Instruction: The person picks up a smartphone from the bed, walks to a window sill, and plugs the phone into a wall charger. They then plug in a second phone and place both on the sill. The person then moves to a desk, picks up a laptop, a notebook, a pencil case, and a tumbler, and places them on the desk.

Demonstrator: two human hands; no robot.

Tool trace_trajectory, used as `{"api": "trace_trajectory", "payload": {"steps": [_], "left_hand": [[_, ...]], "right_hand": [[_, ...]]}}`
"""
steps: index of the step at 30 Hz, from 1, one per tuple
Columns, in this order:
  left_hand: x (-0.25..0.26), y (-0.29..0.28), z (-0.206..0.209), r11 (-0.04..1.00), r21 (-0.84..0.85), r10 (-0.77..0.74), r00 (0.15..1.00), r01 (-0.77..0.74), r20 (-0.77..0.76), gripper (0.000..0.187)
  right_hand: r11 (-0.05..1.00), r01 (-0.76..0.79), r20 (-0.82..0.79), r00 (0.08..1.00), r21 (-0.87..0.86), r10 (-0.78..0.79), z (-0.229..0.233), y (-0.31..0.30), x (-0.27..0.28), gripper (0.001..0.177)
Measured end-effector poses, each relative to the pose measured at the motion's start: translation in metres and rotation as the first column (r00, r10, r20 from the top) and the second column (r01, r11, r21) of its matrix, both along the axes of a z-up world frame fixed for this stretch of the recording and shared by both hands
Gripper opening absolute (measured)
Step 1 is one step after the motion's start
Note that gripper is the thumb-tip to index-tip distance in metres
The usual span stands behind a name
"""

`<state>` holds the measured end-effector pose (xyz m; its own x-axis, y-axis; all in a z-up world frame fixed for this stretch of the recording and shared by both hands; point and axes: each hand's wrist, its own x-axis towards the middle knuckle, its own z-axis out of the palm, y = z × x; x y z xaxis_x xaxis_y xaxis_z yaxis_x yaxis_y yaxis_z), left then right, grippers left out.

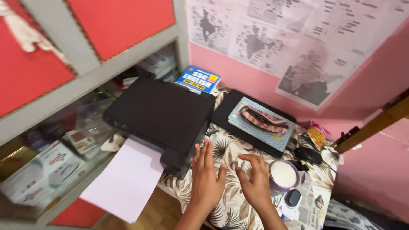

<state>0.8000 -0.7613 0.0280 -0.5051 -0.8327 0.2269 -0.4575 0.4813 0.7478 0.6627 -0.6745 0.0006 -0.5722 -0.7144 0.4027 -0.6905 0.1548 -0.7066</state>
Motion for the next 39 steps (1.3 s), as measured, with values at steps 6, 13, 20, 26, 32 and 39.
{"api": "trace_trajectory", "payload": {"steps": [6, 13, 20, 26, 32, 39], "left_hand": [[-0.042, -0.011, -0.009, 0.993, 0.033, -0.116, 0.993, 0.116, 0.017, 0.074], [-0.093, -0.026, -0.015, 0.981, 0.033, -0.191, 0.981, 0.192, -0.014, 0.077], [-0.134, -0.032, -0.031, 0.972, 0.044, -0.231, 0.973, 0.231, -0.016, 0.076], [-0.152, -0.030, -0.036, 0.955, 0.102, -0.283, 0.959, 0.280, 0.013, 0.075], [-0.173, -0.050, -0.052, 0.942, 0.047, -0.330, 0.943, 0.332, -0.043, 0.071], [-0.196, -0.097, -0.078, 0.935, 0.080, -0.346, 0.938, 0.346, -0.011, 0.073]], "right_hand": [[0.999, 0.046, 0.062, 0.997, 0.014, -0.047, -0.008, 0.003, -0.033, 0.035], [0.998, 0.036, 0.272, 0.961, 0.055, -0.049, -0.001, -0.005, -0.080, 0.035], [0.993, 0.104, 0.315, 0.942, 0.062, -0.118, -0.002, 0.000, -0.115, 0.033], [0.990, 0.132, 0.253, 0.958, 0.039, -0.138, -0.005, 0.009, -0.127, 0.030], [0.970, 0.229, 0.286, 0.927, 0.078, -0.242, -0.020, 0.008, -0.143, 0.033], [0.948, 0.314, 0.332, 0.889, 0.058, -0.315, -0.036, -0.005, -0.161, 0.065]]}}
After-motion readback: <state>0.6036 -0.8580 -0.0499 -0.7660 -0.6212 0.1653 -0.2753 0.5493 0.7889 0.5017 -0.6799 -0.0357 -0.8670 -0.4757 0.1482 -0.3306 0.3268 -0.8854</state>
